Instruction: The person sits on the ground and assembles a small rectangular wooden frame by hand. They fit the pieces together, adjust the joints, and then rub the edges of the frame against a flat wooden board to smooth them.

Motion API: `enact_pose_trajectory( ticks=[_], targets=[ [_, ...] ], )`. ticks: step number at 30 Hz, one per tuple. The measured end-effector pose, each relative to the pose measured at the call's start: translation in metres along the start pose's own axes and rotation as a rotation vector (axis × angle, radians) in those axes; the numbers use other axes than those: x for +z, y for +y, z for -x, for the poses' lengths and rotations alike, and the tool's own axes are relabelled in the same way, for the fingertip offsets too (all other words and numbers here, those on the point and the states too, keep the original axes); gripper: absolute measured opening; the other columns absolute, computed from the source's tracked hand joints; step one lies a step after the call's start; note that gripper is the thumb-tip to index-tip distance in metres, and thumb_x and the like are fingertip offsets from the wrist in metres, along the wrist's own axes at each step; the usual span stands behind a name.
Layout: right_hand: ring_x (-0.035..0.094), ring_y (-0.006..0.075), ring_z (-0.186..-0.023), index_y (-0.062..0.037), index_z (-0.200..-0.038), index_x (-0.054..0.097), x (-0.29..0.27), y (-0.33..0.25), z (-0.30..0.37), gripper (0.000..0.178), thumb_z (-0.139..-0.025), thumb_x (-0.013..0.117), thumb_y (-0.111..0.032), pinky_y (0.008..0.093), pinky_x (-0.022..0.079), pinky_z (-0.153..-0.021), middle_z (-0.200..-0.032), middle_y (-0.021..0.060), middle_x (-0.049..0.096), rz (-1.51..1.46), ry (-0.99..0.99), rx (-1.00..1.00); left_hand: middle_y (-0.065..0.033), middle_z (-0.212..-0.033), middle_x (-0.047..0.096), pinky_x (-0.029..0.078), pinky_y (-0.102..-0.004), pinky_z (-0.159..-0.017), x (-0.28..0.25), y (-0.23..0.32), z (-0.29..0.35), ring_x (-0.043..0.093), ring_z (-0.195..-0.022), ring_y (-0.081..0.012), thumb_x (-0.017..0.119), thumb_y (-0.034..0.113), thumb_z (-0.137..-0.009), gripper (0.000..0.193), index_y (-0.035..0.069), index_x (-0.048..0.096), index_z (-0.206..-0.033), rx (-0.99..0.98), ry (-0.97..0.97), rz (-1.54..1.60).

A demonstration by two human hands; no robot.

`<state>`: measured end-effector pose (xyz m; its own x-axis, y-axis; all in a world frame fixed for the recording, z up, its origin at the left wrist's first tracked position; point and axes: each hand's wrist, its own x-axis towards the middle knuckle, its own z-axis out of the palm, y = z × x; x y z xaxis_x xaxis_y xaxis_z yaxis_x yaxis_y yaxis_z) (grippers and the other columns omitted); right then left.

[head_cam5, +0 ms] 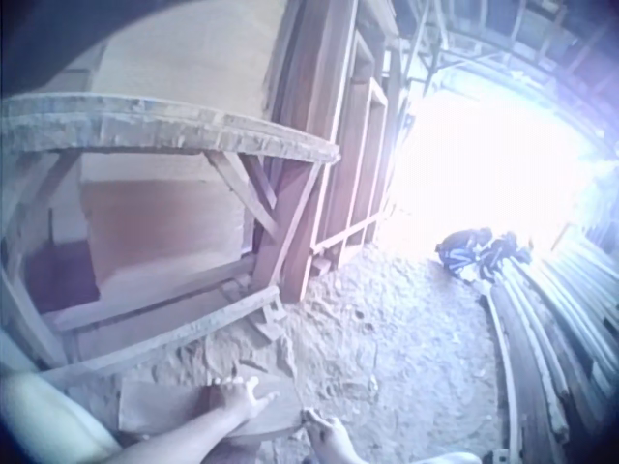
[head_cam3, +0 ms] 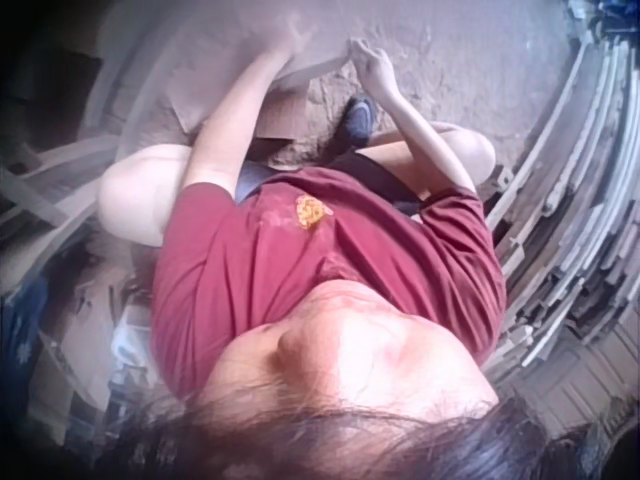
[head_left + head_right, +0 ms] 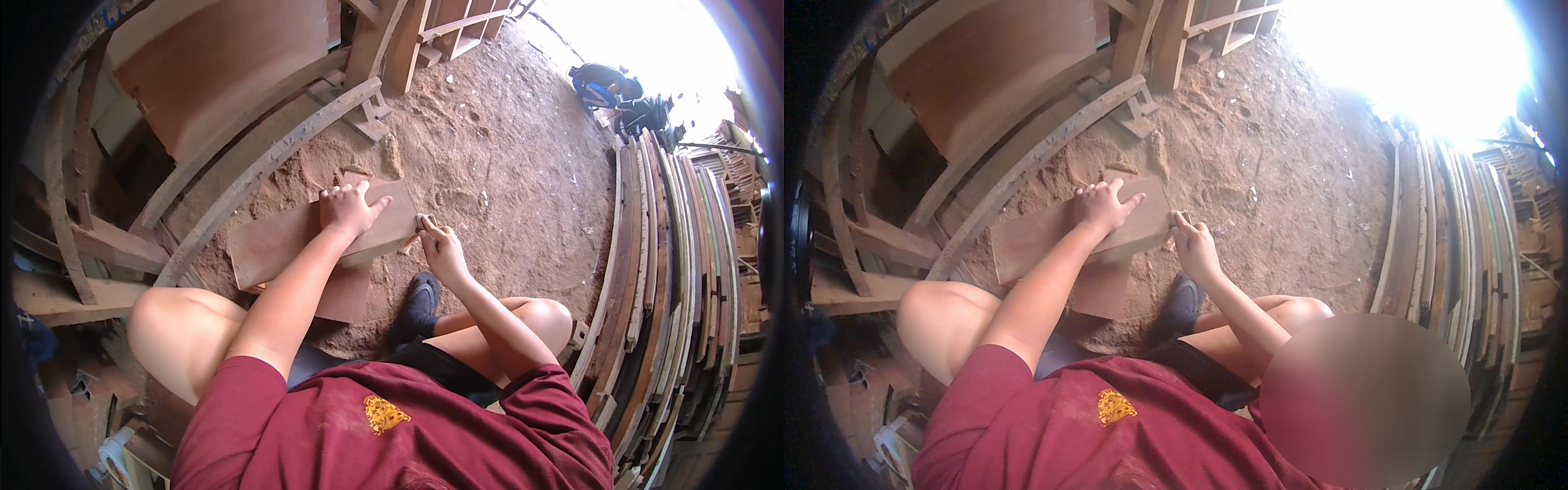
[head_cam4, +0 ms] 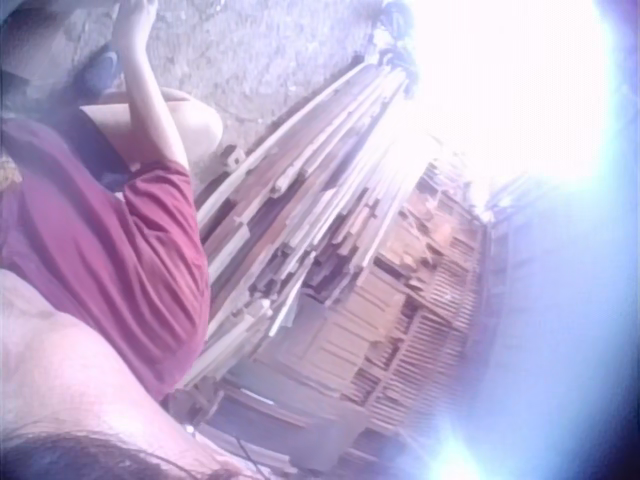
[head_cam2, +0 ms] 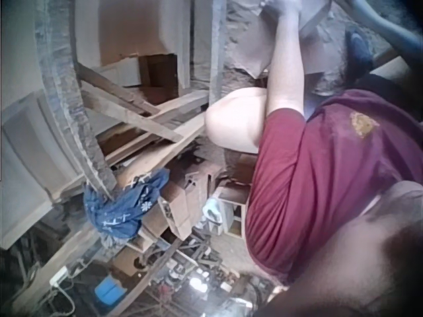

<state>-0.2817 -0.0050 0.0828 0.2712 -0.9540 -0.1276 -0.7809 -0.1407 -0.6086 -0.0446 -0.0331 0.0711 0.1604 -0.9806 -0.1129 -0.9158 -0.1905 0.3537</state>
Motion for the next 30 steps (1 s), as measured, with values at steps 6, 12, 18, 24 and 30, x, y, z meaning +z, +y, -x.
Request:
enact_pose_trajectory(
  ticks=[6, 12, 18, 24, 30],
  targets=[
    [0.067, 0.0383, -0.097, -0.0095, -0.129, 0.068, 0.012, 0.006, -0.055, 0.035, -0.098, 0.063, -0.024, 0.0435, 0.052, -0.088, -0.103, 0.0233, 0.067, -0.118, 0.113, -0.105, -0.0146, -0.116, 0.072, 0.044, -0.0480, -0.101, 0.001, 0.003, -0.001, 0.065, -0.116, -0.0302, 0.054, 0.072, -0.091, 0.068, 0.017, 0.064, -0.129, 0.030, 0.026, -0.008],
    [0.065, 0.0398, -0.105, -0.0085, -0.119, 0.071, 0.014, -0.001, -0.099, 0.028, -0.097, 0.064, -0.026, 0.0449, 0.051, -0.093, -0.111, 0.0233, 0.067, -0.151, 0.121, -0.078, -0.0141, -0.119, 0.071, 0.040, -0.0508, -0.105, 0.000, 0.003, -0.003, 0.064, -0.119, -0.0312, 0.053, 0.073, -0.090, 0.070, 0.016, 0.063, -0.128, 0.015, 0.003, 0.011],
    [0.061, 0.0358, -0.097, -0.0101, -0.124, 0.071, 0.020, 0.015, -0.046, 0.032, -0.100, 0.063, -0.030, 0.0437, 0.048, -0.091, -0.094, 0.0163, 0.063, 0.060, 0.212, -0.154, -0.0135, -0.116, 0.072, 0.042, -0.0495, -0.101, 0.001, 0.000, 0.000, 0.065, -0.117, -0.0288, 0.053, 0.072, -0.091, 0.067, 0.017, 0.064, -0.128, 0.003, 0.011, -0.009],
    [0.059, 0.0406, -0.115, -0.0127, -0.134, 0.065, 0.033, 0.010, -0.085, 0.044, -0.105, 0.046, -0.040, 0.0495, 0.047, -0.098, -0.116, 0.0187, 0.069, 0.129, 0.183, -0.135, -0.0140, -0.120, 0.071, 0.042, -0.0493, -0.103, 0.010, 0.006, -0.004, 0.064, -0.118, -0.0289, 0.052, 0.072, -0.091, 0.069, 0.018, 0.063, -0.133, 0.013, 0.047, -0.073],
    [0.063, 0.0424, -0.118, -0.0171, -0.154, 0.043, 0.033, -0.009, -0.121, 0.057, -0.108, 0.029, -0.049, 0.0596, 0.041, -0.105, -0.125, 0.0177, 0.070, 0.134, -0.008, 0.146, -0.0146, -0.121, 0.071, 0.040, -0.0506, -0.105, 0.008, 0.001, -0.006, 0.063, -0.119, -0.0314, 0.054, 0.075, -0.087, 0.074, 0.019, 0.062, -0.135, 0.016, 0.000, 0.002]
  ],
)
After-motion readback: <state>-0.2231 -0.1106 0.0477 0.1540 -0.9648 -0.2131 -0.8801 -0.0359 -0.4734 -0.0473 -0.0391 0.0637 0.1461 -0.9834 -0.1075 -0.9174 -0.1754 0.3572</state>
